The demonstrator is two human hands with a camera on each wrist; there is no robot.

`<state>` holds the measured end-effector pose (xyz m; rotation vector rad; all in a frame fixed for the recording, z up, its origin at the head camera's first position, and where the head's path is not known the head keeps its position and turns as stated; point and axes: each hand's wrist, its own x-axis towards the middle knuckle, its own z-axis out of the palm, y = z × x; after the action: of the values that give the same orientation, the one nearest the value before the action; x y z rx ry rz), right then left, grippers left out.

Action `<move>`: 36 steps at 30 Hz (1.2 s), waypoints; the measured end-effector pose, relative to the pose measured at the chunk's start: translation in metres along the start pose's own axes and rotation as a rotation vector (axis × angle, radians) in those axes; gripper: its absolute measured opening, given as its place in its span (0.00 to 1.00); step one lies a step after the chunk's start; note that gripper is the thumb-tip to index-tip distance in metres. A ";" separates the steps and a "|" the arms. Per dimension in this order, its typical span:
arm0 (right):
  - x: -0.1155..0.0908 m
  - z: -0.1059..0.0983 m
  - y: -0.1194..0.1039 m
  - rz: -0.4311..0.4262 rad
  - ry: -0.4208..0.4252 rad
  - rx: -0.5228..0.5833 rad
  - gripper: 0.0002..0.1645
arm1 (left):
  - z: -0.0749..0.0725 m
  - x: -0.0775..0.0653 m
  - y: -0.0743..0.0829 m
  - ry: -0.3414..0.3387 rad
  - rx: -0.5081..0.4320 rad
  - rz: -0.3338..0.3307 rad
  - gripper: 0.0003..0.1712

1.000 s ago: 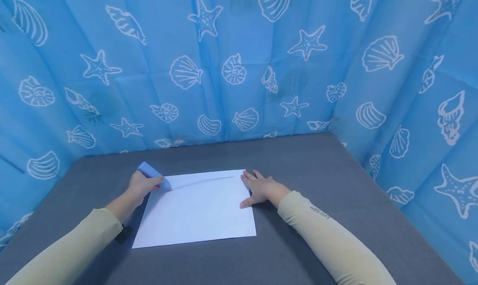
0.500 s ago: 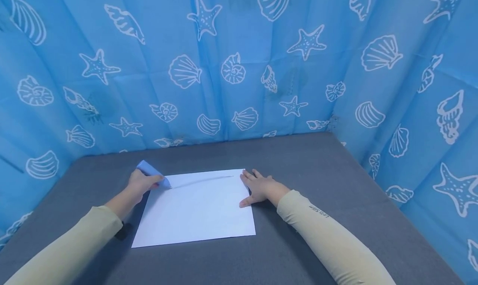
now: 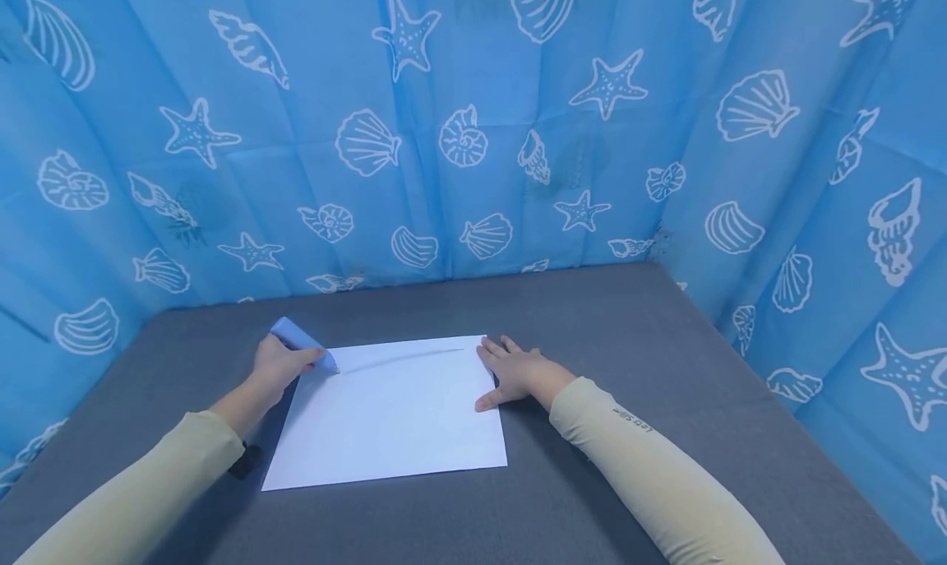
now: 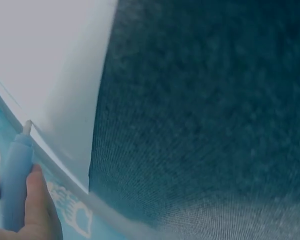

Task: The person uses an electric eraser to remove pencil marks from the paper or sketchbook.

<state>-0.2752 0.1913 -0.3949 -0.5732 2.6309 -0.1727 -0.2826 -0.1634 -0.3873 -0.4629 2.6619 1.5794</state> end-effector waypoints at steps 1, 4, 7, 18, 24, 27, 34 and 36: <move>0.000 0.000 0.000 0.000 -0.002 0.000 0.63 | 0.000 0.000 -0.001 0.003 0.000 0.000 0.41; 0.000 0.000 0.000 0.000 -0.004 0.003 0.63 | 0.000 0.001 -0.002 0.002 -0.001 -0.006 0.41; 0.000 0.000 -0.001 0.005 -0.009 -0.002 0.63 | 0.000 -0.001 -0.002 -0.013 0.004 -0.019 0.42; 0.001 0.001 -0.003 -0.004 0.000 -0.010 0.63 | 0.000 0.000 -0.003 -0.013 -0.004 -0.021 0.43; 0.002 0.002 -0.004 -0.004 0.001 -0.011 0.63 | -0.002 0.002 -0.007 -0.008 -0.029 -0.028 0.42; 0.002 0.002 -0.004 -0.005 -0.001 -0.014 0.63 | -0.003 0.001 -0.007 -0.012 -0.025 -0.037 0.43; 0.002 0.002 -0.003 -0.011 0.000 -0.012 0.63 | -0.003 0.000 -0.009 -0.018 -0.047 -0.034 0.44; 0.002 0.001 -0.004 -0.013 0.001 -0.008 0.63 | -0.002 0.000 -0.010 -0.025 -0.048 -0.039 0.44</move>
<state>-0.2749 0.1872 -0.3958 -0.5924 2.6303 -0.1669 -0.2801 -0.1698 -0.3948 -0.4900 2.5859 1.6302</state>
